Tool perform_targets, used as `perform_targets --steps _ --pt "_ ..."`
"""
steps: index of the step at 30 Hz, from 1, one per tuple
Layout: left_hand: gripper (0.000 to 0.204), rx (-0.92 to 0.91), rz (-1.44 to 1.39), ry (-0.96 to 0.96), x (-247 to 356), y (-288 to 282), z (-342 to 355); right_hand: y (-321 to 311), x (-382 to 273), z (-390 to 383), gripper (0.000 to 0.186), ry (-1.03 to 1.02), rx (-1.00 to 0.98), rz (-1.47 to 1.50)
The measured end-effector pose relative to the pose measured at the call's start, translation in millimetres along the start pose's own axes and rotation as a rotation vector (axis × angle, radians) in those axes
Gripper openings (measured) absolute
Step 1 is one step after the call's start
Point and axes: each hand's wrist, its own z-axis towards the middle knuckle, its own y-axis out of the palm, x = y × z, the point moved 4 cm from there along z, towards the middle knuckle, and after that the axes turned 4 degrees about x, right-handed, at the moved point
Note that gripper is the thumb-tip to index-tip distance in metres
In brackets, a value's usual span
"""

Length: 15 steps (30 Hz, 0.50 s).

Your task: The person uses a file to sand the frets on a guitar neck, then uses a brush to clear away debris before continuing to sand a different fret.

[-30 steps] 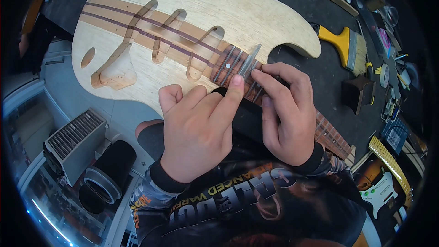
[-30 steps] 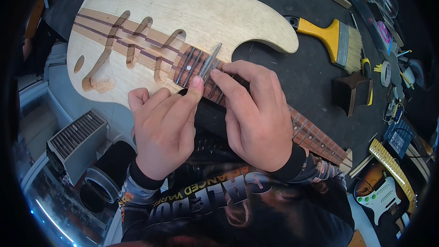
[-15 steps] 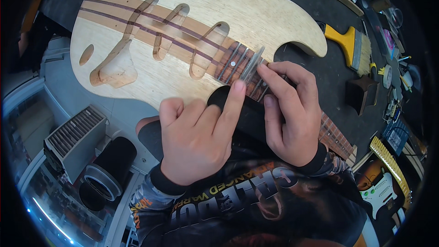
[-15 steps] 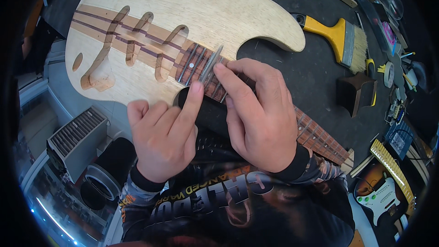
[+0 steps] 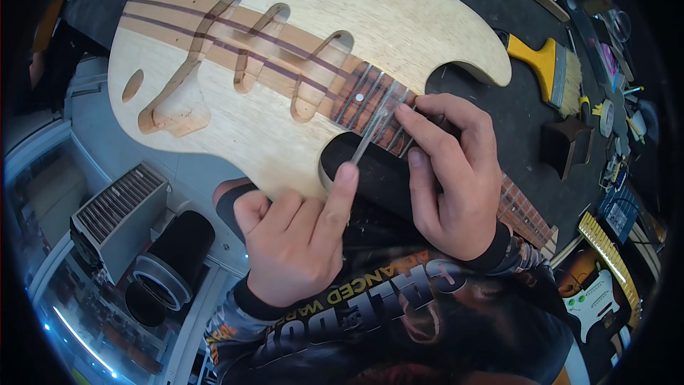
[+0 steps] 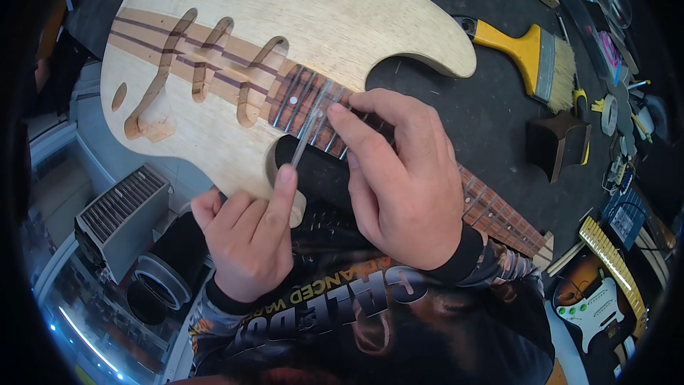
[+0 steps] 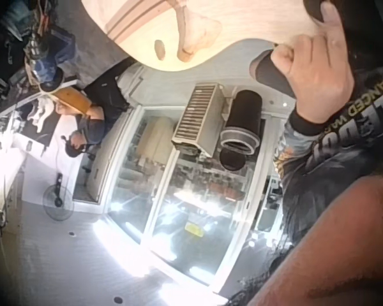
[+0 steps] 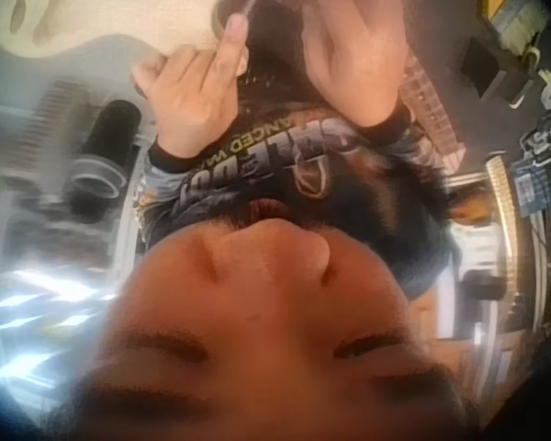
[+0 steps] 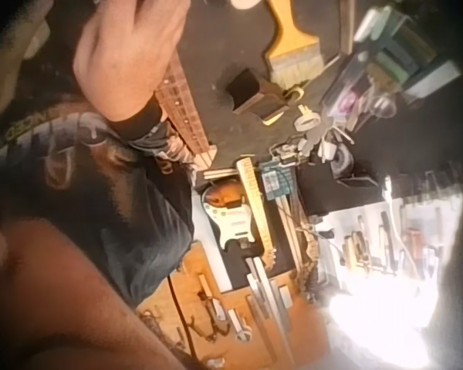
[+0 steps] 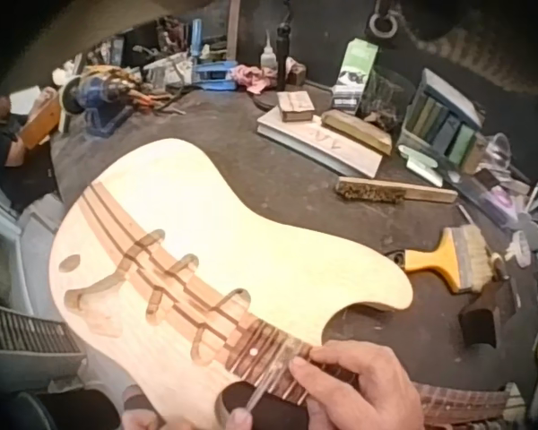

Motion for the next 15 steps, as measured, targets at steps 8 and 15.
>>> perform_targets --steps 8,15 --pt "0.069 0.003 -0.047 0.020 0.2 5.6 36.4 -0.6 4.4 -0.2 0.055 -0.008 0.020 -0.001" --pt "0.070 -0.052 -0.040 -0.020 -2.1 5.0 35.1 2.6 2.0 -0.1 0.055 -0.003 -0.003 0.020"
